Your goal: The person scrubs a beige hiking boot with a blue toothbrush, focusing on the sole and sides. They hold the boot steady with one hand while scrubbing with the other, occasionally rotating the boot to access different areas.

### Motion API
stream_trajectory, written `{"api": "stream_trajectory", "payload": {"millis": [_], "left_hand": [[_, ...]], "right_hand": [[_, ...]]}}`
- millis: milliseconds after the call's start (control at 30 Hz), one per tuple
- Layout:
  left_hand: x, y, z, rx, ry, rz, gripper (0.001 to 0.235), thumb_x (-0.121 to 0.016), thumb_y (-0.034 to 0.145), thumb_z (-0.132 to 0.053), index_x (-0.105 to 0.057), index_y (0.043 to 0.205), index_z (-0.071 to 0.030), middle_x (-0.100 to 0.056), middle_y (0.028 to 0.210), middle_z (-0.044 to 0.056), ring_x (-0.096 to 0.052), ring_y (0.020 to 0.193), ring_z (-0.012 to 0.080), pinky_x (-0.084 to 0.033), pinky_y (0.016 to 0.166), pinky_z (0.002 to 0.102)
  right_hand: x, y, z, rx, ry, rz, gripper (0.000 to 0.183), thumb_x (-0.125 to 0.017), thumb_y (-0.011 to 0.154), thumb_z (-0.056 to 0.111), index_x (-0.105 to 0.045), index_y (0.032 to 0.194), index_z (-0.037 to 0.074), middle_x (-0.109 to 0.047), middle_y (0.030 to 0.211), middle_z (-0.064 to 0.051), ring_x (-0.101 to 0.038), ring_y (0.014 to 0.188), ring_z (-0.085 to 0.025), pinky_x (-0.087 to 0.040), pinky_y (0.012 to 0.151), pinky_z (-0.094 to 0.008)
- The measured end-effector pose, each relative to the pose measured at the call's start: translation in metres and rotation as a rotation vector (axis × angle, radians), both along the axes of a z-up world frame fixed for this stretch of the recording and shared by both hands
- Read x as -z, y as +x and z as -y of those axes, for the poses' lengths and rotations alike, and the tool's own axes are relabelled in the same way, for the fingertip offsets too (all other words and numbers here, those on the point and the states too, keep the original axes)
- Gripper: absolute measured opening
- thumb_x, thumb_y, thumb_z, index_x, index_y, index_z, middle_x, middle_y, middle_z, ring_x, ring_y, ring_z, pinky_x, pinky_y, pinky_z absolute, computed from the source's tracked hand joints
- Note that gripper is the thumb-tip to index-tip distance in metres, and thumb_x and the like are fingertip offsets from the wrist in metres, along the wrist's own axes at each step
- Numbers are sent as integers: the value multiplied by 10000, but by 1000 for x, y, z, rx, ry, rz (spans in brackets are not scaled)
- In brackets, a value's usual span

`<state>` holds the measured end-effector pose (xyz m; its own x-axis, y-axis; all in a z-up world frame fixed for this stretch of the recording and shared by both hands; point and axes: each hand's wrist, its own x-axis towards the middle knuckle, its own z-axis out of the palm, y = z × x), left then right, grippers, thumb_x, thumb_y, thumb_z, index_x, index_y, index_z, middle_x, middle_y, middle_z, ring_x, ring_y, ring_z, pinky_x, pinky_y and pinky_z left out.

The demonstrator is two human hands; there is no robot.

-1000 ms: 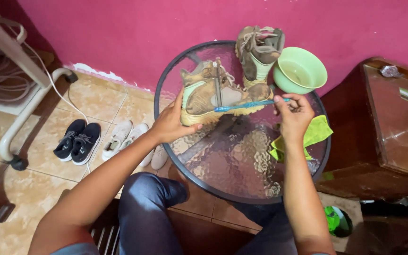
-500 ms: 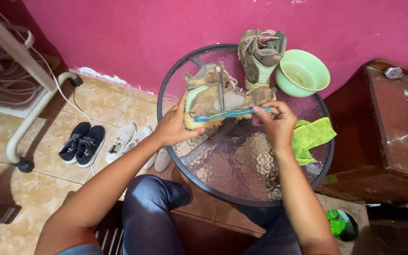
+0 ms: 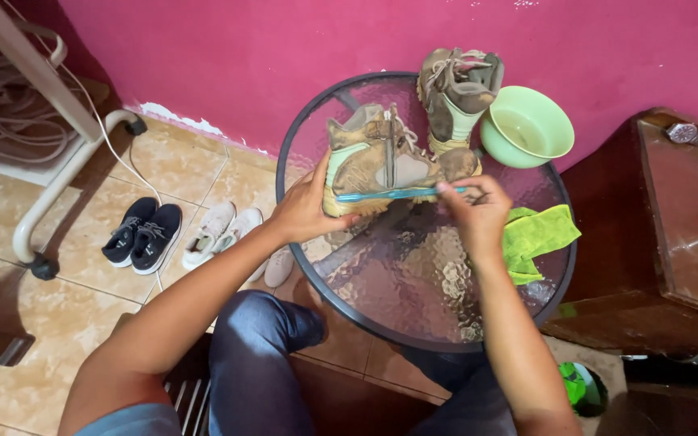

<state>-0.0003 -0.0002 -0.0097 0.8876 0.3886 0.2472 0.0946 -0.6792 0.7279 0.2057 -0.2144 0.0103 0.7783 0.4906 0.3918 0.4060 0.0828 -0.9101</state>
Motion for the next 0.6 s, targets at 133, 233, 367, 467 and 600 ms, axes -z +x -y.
{"api": "stream_trajectory", "payload": {"millis": [133, 233, 367, 467, 600], "left_hand": [[-1, 0, 0, -14, 16, -3, 1311, -842, 704, -591, -86, 1613, -24, -548, 1361, 369, -511, 1340, 482, -368, 1139, 524], [0, 0, -2, -7, 8, 11, 1333, -851, 685, -612, -94, 1608, -19, -566, 1355, 348, -522, 1342, 465, -371, 1145, 510], [-4, -1, 2, 5, 1, 13, 1320, -845, 698, -603, -93, 1607, -9, -564, 1353, 360, -515, 1343, 474, -368, 1142, 512], [-7, -1, 3, 5, -11, 0, 1318, -844, 700, -598, -93, 1605, -3, -562, 1351, 363, -511, 1346, 478, -364, 1145, 509], [-2, 0, 0, 1, -28, -18, 1335, -851, 678, -607, -87, 1610, -31, -572, 1350, 344, -515, 1351, 458, -364, 1147, 501]], "right_hand": [[11, 6, -1, -53, -47, 57, 227, -900, 835, 55, -699, 937, 33, -684, 598, -123, -625, 470, -116, -486, 434, -207], [-8, -2, 7, -30, -21, -22, 242, -901, 836, 81, -684, 933, 38, -672, 607, -116, -609, 455, -122, -477, 403, -223], [4, 4, 7, -80, -52, 28, 258, -909, 821, 66, -669, 899, 14, -648, 556, -133, -578, 419, -113, -441, 384, -209], [2, 10, 14, -142, -65, 56, 260, -900, 822, 45, -650, 879, 1, -646, 541, -149, -564, 391, -114, -427, 372, -204], [2, 10, 19, -149, -41, 54, 253, -903, 821, 51, -658, 863, 5, -661, 586, -139, -589, 417, -122, -438, 372, -213]]}}
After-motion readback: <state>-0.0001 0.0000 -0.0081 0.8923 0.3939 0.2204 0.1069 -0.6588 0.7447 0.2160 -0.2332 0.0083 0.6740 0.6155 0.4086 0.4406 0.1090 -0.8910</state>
